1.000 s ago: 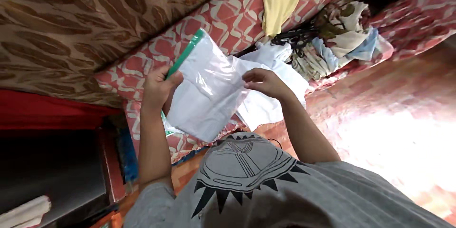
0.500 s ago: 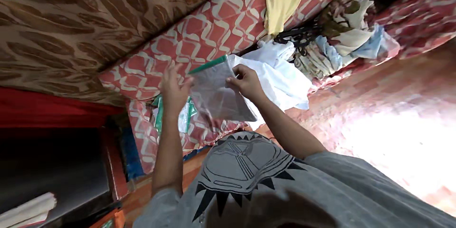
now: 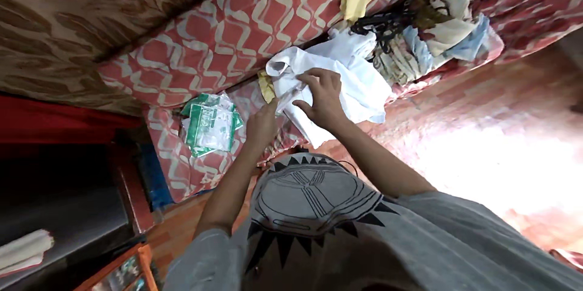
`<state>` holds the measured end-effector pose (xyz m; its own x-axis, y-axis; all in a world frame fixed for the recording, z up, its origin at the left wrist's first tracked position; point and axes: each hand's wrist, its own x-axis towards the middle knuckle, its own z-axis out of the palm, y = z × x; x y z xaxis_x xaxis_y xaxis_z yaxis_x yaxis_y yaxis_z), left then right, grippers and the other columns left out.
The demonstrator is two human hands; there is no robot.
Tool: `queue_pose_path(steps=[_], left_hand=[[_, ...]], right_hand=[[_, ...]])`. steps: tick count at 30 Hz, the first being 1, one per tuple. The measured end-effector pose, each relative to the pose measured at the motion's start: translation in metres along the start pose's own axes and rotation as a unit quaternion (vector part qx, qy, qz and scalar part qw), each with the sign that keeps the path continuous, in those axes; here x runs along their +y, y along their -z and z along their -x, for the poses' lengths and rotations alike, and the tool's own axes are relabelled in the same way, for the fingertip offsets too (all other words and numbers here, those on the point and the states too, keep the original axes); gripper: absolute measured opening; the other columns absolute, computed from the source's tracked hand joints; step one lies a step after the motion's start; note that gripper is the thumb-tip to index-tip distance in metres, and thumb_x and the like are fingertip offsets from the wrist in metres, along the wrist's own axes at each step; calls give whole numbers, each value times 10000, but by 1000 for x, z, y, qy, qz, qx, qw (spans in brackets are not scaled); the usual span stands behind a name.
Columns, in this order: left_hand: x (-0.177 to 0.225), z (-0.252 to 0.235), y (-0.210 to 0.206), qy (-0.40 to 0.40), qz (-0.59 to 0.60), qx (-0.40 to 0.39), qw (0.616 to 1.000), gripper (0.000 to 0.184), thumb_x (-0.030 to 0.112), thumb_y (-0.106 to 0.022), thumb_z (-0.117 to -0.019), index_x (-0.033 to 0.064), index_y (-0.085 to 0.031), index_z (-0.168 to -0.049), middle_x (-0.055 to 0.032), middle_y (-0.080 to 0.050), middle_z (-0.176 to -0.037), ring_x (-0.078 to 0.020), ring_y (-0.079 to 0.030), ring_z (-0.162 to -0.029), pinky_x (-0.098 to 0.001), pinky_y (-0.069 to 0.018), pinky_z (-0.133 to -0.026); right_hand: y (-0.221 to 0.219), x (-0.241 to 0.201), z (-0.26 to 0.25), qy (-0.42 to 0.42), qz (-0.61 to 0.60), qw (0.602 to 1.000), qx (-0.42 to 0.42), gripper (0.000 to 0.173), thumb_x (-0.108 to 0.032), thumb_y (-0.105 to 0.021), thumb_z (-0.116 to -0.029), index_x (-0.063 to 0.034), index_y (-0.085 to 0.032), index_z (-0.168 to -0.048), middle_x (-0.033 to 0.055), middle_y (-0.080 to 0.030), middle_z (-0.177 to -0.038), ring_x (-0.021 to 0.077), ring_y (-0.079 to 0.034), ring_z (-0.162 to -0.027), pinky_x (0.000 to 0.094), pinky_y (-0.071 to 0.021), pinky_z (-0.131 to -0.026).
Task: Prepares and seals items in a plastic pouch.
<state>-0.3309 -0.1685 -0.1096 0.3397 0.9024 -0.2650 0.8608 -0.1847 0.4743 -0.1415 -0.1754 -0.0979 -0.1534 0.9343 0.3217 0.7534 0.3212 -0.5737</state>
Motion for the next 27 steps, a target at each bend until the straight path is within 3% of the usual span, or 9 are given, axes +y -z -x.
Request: queue_pose_path(steps=[1, 3, 5, 12, 16, 19, 22, 25, 27], left_hand=[[-1, 1, 1, -10, -23, -27, 999, 515, 26, -497, -1027, 101, -473, -1537, -234, -642, -1343, -479, -672, -1104, -671, -518, -892], [-3, 3, 2, -33, -63, -82, 994, 511, 32, -497, -1022, 126, -496, -1524, -222, -650, -1336, -471, -674, -1104, -674, -521, -879], [-3, 3, 3, -54, -99, -137, 984, 486, 35, -507, -1023, 134, -522, -1499, -222, -654, -1318, -471, -663, -1119, -681, -514, -877], [-13, 2, -5, -112, -121, -217, 962, 516, -15, -549, -981, 156, -567, -1468, -220, -678, -1275, -475, -655, -1137, -689, -504, -898], [-6, 6, -11, -68, -131, -186, 971, 494, 19, -500, -1021, 150, -529, -1496, -237, -666, -1275, -485, -676, -1056, -664, -528, -843], [5, 19, -34, -28, -109, -92, 989, 509, 27, -522, -1016, 111, -489, -1518, -263, -608, -1359, -492, -678, -1044, -625, -561, -801], [13, 36, -71, -47, -46, 5, 998, 630, 28, -580, -1000, 96, -371, -1591, -260, -417, -1572, -472, -632, -1196, -570, -589, -833], [10, 25, -102, -109, 26, 82, 990, 641, -22, -586, -955, 45, -408, -1567, -237, -403, -1595, -412, -595, -1298, -520, -570, -936], [3, 17, -95, -141, 121, -14, 982, 625, 70, -559, -1018, 15, -324, -1595, -187, -297, -1664, -342, -402, -1484, -507, -399, -1169]], right_hand=[[3, 4, 1, 20, 32, 997, -60, 440, -191, -804, -856, -60, -689, -1259, 260, -620, -1291, 532, -529, -1220, 702, -406, -978], [1, 17, 4, 49, 52, 984, -166, 257, -199, -757, -914, -49, -736, -1121, 219, -690, -1125, 466, -629, -1070, 635, -484, -864], [0, 26, 9, 39, 15, 969, -245, 168, -154, -713, -951, -13, -749, -1034, 201, -703, -1042, 405, -673, -1002, 578, -539, -857], [-10, 35, 24, -128, -111, 937, -305, 176, -144, -650, -990, -12, -763, -1017, 163, -733, -1024, 324, -698, -943, 592, -523, -883], [-18, 28, 15, -281, -109, 919, -256, 215, -143, -582, -1027, 42, -691, -1015, 210, -670, -926, 343, -644, -887, 565, -493, -829], [-23, 26, 1, -387, -81, 903, -167, 323, -176, -465, -1082, 95, -583, -1212, 284, -654, -1093, 412, -665, -1017, 588, -515, -896], [-26, 48, -22, -458, -154, 876, 14, 354, -210, -408, -1098, 71, -492, -1296, 210, -654, -1029, 297, -685, -812, 483, -579, -729], [-19, 35, -39, -406, -206, 886, 91, 277, -188, -395, -1109, 48, -493, -1216, 117, -630, -905, 190, -653, -710, 374, -574, -669], [-7, 26, -39, -280, -159, 946, 38, 280, -135, -419, -1088, 98, -531, -1195, 175, -677, -957, 241, -698, -840, 425, -583, -810]])
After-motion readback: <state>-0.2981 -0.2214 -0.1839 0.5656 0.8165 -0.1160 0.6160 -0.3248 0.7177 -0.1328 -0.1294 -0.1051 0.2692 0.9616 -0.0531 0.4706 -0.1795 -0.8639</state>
